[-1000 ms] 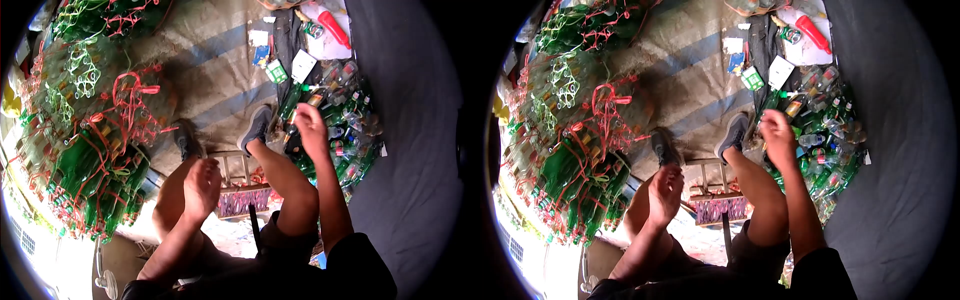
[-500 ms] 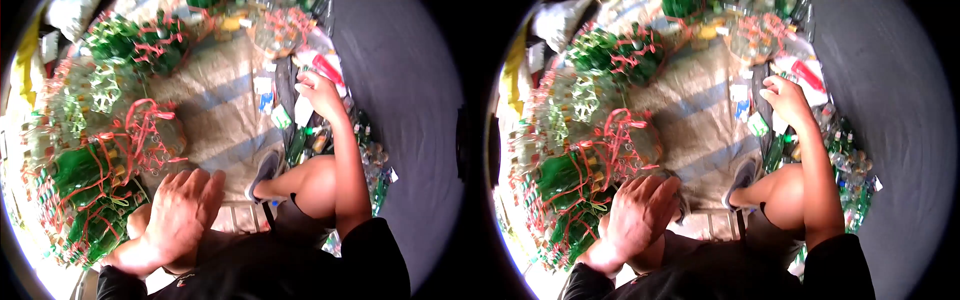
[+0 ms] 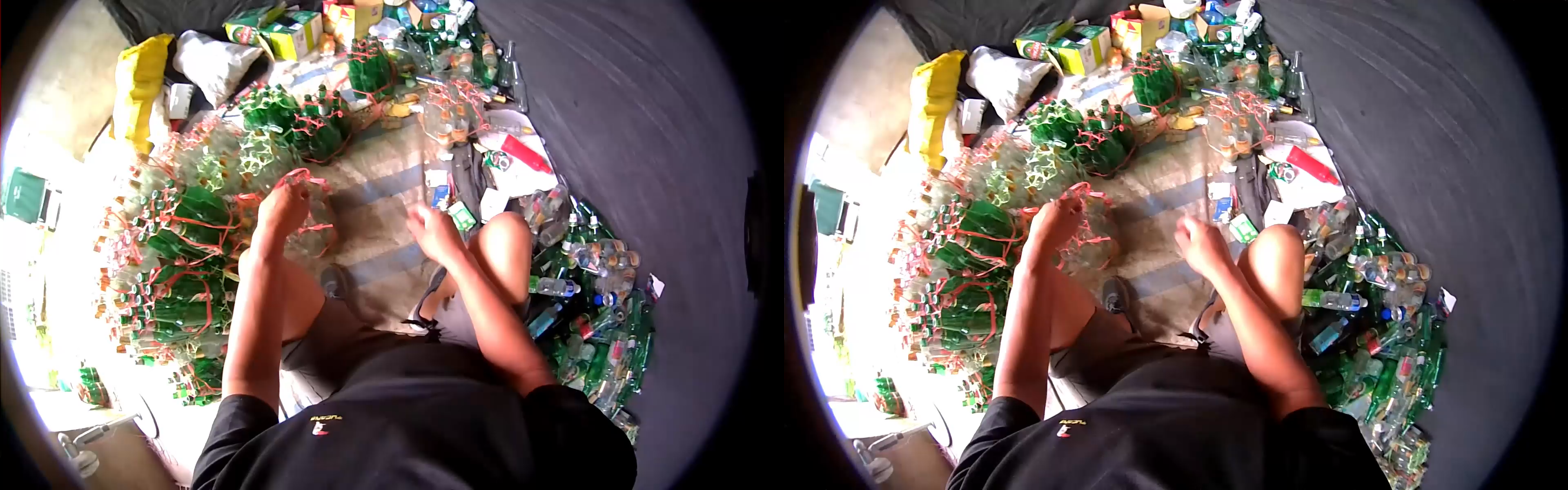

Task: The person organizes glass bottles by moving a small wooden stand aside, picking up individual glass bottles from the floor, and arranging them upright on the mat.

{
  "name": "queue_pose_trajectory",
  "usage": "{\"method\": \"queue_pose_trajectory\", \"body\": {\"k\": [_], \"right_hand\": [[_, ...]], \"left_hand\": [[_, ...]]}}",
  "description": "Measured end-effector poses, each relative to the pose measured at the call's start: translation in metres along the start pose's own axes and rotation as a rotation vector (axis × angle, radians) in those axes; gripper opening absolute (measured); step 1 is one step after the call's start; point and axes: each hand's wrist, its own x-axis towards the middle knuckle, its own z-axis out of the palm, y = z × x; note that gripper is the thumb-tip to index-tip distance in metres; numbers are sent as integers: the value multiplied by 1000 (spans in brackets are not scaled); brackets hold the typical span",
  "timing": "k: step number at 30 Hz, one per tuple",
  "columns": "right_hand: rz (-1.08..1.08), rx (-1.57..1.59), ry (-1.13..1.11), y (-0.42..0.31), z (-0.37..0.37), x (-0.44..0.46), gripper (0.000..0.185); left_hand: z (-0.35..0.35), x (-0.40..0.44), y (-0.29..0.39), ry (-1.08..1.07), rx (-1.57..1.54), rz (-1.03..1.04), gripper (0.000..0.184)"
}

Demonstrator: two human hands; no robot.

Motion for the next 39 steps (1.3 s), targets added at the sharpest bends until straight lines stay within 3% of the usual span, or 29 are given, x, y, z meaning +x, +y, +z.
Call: {"method": "queue_pose_trajectory", "body": {"k": [1,3,7,9,11,14,16,17,19,20,21,23,24,27,28,31,35,36,39], "right_hand": [[-34,-136,-91,2,-1,-16,24],[-94,-15,-129,2,-9,-25,25],[-3,526,190,23,-46,-22,23],[16,809,359,6,-91,-50,23],[-36,779,485,23,-139,-86,25],[186,664,681,59,-183,-140,25],[303,590,778,122,-181,-176,24],[436,576,753,160,-173,-200,22],[724,257,591,238,-146,-259,19],[821,211,540,247,-129,-289,16],[793,432,394,266,-116,-328,17],[1184,493,326,298,-79,-367,24],[1113,791,383,315,-58,-390,17],[1156,720,400,301,-31,-404,10],[1077,839,328,318,-20,-413,6],[1099,1046,382,348,14,-420,7],[1190,1078,295,352,26,-413,13],[1156,1012,211,352,25,-410,15],[1143,1074,241,349,17,-396,18]], "left_hand": [[-7,-2,1,40,31,-109,23],[-10,-6,1,104,-73,-194,24],[-9,-3,-3,-22,-47,-173,26],[-10,-1,-8,70,87,59,34],[-4,1,7,46,6,-82,34],[14,1,0,-86,-58,40,26],[21,8,-7,-52,-132,147,22],[25,12,-10,-38,-167,201,22],[25,15,-1,-312,-358,1,25],[34,21,-13,-388,-346,67,29],[38,23,-13,-402,-349,74,29],[44,27,-10,-448,-294,122,29],[46,28,-7,-464,-267,143,29],[49,27,0,-398,-200,177,31],[48,27,3,-428,-189,176,33],[53,29,-6,-521,-272,124,34],[57,32,-22,-519,-113,69,41],[47,25,-3,-548,-219,27,42],[41,23,6,-609,-250,-80,43]]}}
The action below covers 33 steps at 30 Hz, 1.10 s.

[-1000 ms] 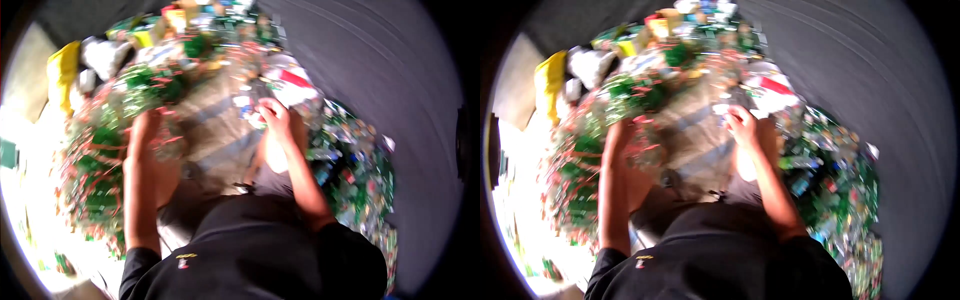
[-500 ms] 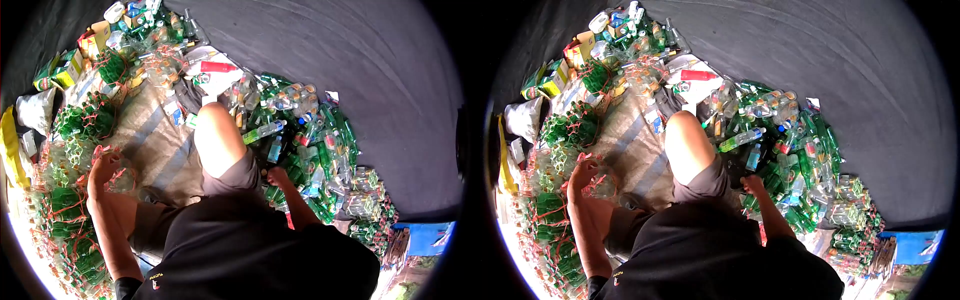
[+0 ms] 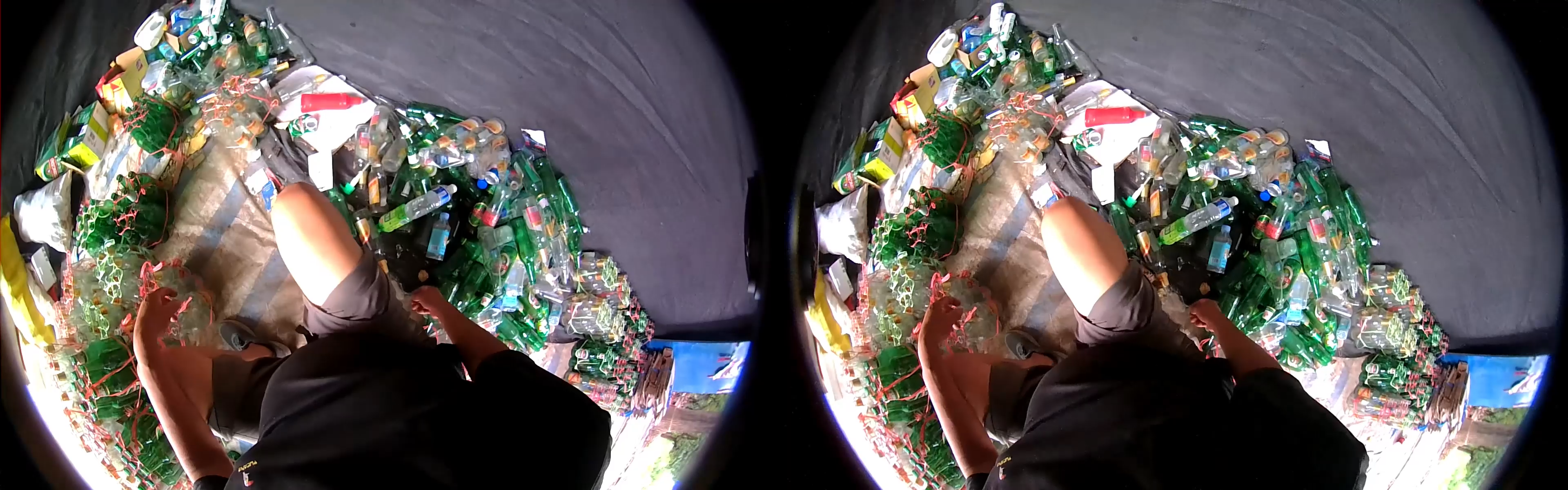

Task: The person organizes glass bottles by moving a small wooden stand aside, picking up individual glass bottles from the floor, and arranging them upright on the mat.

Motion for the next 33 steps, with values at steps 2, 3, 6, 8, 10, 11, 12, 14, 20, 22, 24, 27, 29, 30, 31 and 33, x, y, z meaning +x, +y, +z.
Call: {"method": "queue_pose_trajectory", "body": {"k": [2,3,6,8,10,11,12,14,20,22,24,27,29,30,31,33], "right_hand": [[-2,30,37,-16,1,-1,19],[4,61,76,-20,1,-1,20],[-170,213,32,-42,-13,-4,16],[-223,243,183,-75,-40,7,13],[-251,173,134,-112,-64,7,14],[-385,297,203,-133,-60,1,16],[-520,420,271,-156,-56,-2,17],[-603,476,219,-199,-92,34,18],[-578,687,369,-352,-99,44,20],[-493,701,351,-383,-114,60,26],[-538,928,-6,-401,-134,83,24],[-391,1028,-295,-410,-171,114,20],[-520,827,177,-423,-147,93,13],[-559,657,337,-428,-135,80,14],[-552,721,328,-434,-156,99,16],[-545,900,220,-437,-205,129,23]], "left_hand": [[2,4,-6,23,25,0,42],[3,5,-5,35,49,32,41],[5,6,4,14,22,44,41],[7,5,8,-1,56,32,40],[10,8,3,3,59,42,40],[12,9,3,-11,82,33,40],[12,10,6,-24,104,24,40],[11,1,27,-20,103,-18,40],[14,19,-7,-55,86,-71,33],[16,25,-18,-40,83,-121,28],[15,18,-9,-75,139,-214,27],[16,42,-45,-213,784,100,36],[23,47,-54,-136,734,174,30],[23,46,-47,-103,660,136,30],[24,44,-40,-72,573,109,30],[24,41,-31,-28,462,122,30]]}}
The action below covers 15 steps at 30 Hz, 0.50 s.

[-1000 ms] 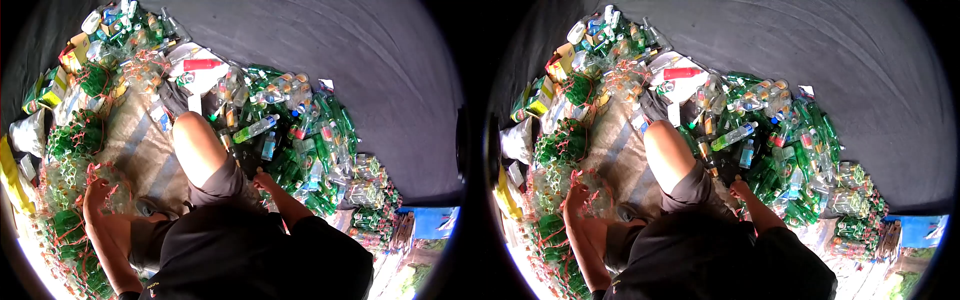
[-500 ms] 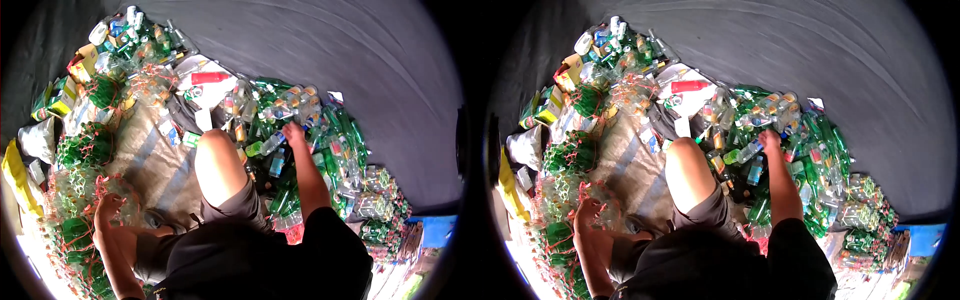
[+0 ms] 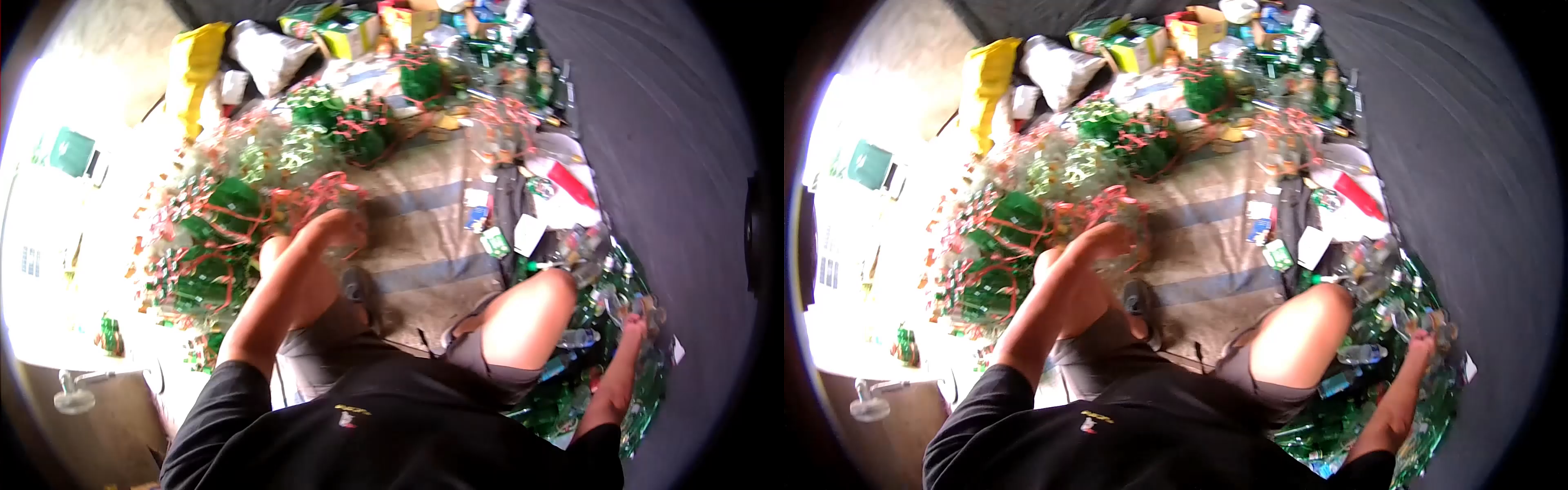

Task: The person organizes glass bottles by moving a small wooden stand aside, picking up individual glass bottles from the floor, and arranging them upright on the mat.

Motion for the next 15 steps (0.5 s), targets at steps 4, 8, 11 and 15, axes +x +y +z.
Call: {"method": "queue_pose_trajectory", "body": {"k": [4,8,11,15], "right_hand": [[-68,113,56,-12,12,-24,36],[-204,-2,156,1,69,-138,39],[-26,-182,-192,-5,63,-149,33],[-236,-460,-217,31,144,-263,31]], "left_hand": [[-37,-18,47,103,-252,58,27],[-58,-9,52,270,-143,134,30],[-97,-17,68,332,-220,120,32],[-89,15,30,512,-360,199,33]]}}
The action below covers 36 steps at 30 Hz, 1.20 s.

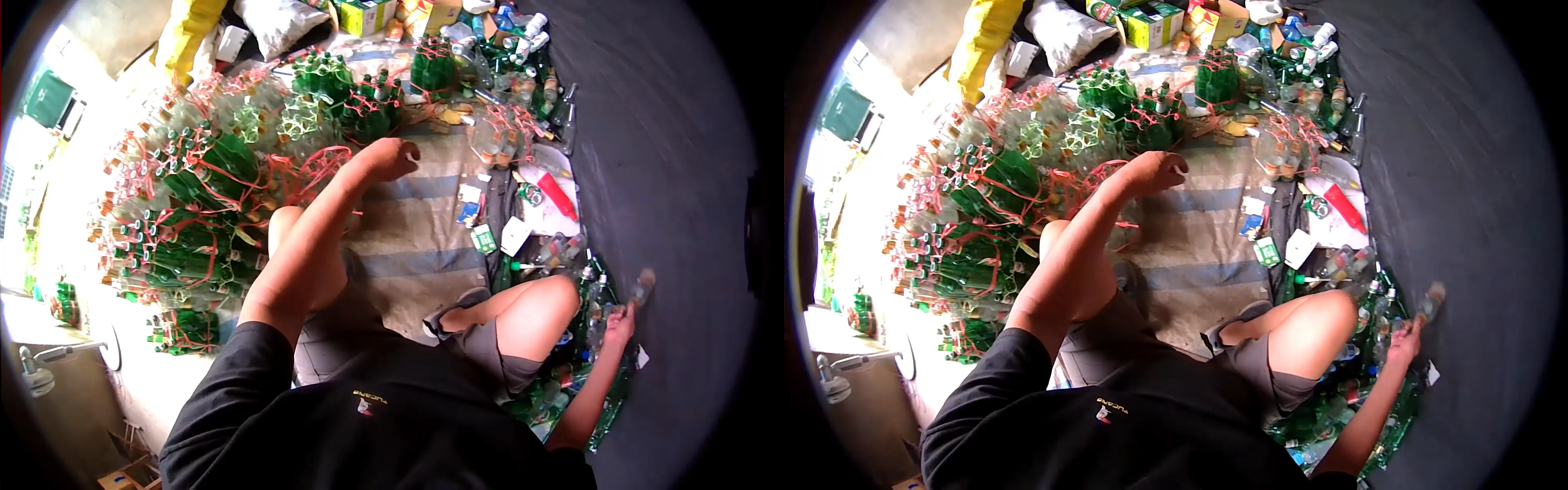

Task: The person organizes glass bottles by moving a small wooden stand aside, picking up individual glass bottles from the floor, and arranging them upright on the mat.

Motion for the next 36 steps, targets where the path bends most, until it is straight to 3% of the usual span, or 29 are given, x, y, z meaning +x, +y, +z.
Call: {"method": "queue_pose_trajectory", "body": {"k": [4,7,11,14,16,17,20,22,31,36], "right_hand": [[-38,-488,-183,-38,105,-69,29],[-193,-855,-273,-31,199,-99,26],[-210,-1261,-532,47,319,-106,23],[-638,-1612,-755,153,378,-103,35],[-750,-1696,-842,219,403,-124,40],[-641,-1625,-886,234,412,-155,38],[-744,-1646,-987,322,416,-159,33],[-690,-1550,-938,349,409,-179,31],[-669,-1679,-986,349,411,-195,31],[-587,-1602,-933,348,397,-187,53]], "left_hand": [[-9,-7,-13,-166,308,-49,33],[-20,-8,-13,-31,15,-53,34],[-12,-4,-37,-12,104,-27,37],[-25,-14,-33,-168,102,-123,38],[-27,-18,-37,-145,99,-148,38],[-28,-19,-39,-130,105,-163,38],[-37,-27,-35,-124,110,-176,37],[-34,-30,-40,-116,93,-174,37],[-35,-30,-38,-91,107,-137,36],[-34,-27,-25,-102,80,-152,37]]}}
